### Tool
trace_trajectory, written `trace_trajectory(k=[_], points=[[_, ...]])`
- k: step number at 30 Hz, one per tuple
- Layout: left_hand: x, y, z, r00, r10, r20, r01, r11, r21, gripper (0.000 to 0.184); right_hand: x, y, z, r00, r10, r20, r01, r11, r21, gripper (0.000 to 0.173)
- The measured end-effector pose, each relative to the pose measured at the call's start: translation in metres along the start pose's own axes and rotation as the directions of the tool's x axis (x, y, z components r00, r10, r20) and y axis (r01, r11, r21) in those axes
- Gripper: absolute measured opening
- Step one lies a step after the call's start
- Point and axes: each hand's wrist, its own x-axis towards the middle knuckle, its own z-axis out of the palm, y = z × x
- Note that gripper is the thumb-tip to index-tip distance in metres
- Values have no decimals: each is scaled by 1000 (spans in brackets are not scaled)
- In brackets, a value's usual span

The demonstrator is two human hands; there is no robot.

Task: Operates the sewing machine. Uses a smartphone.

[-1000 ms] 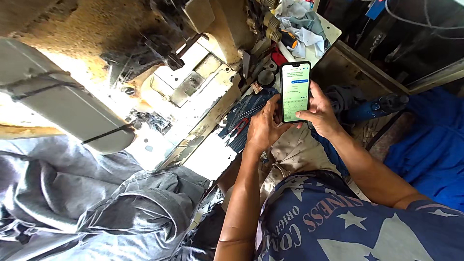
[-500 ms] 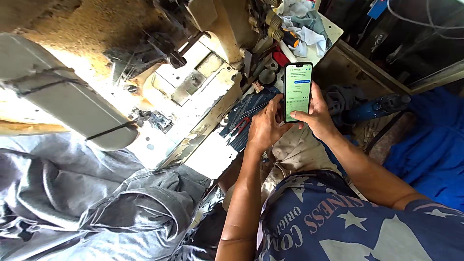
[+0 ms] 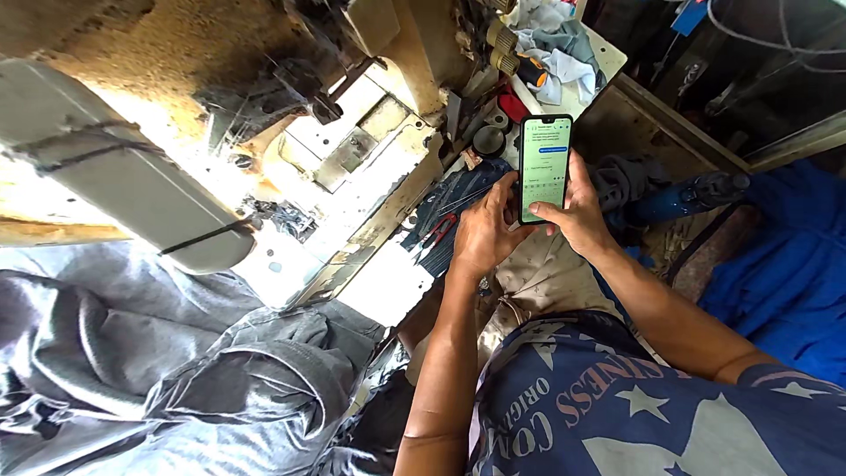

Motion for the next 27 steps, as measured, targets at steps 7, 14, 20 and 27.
trace_trajectory(k=[7, 14, 20, 27], points=[[0, -1, 0, 1000, 9, -3, -9, 1000, -12, 101, 16, 10, 6, 996, -65, -53, 67, 997, 41, 89], [1, -1, 1, 1000, 2, -3, -2, 1000, 0, 100, 15, 10, 5, 997, -69, -40, 71, 997, 36, 95], [1, 0, 0, 1000, -14, 0, 14, 1000, -7, 102, 16, 11, 2, 997, -72, -3, 72, 992, 105, 92], [3, -2, 2, 1000, 0, -4, 0, 1000, 5, 102, 13, 10, -5, 995, -96, 3, 95, 991, 96, 79]])
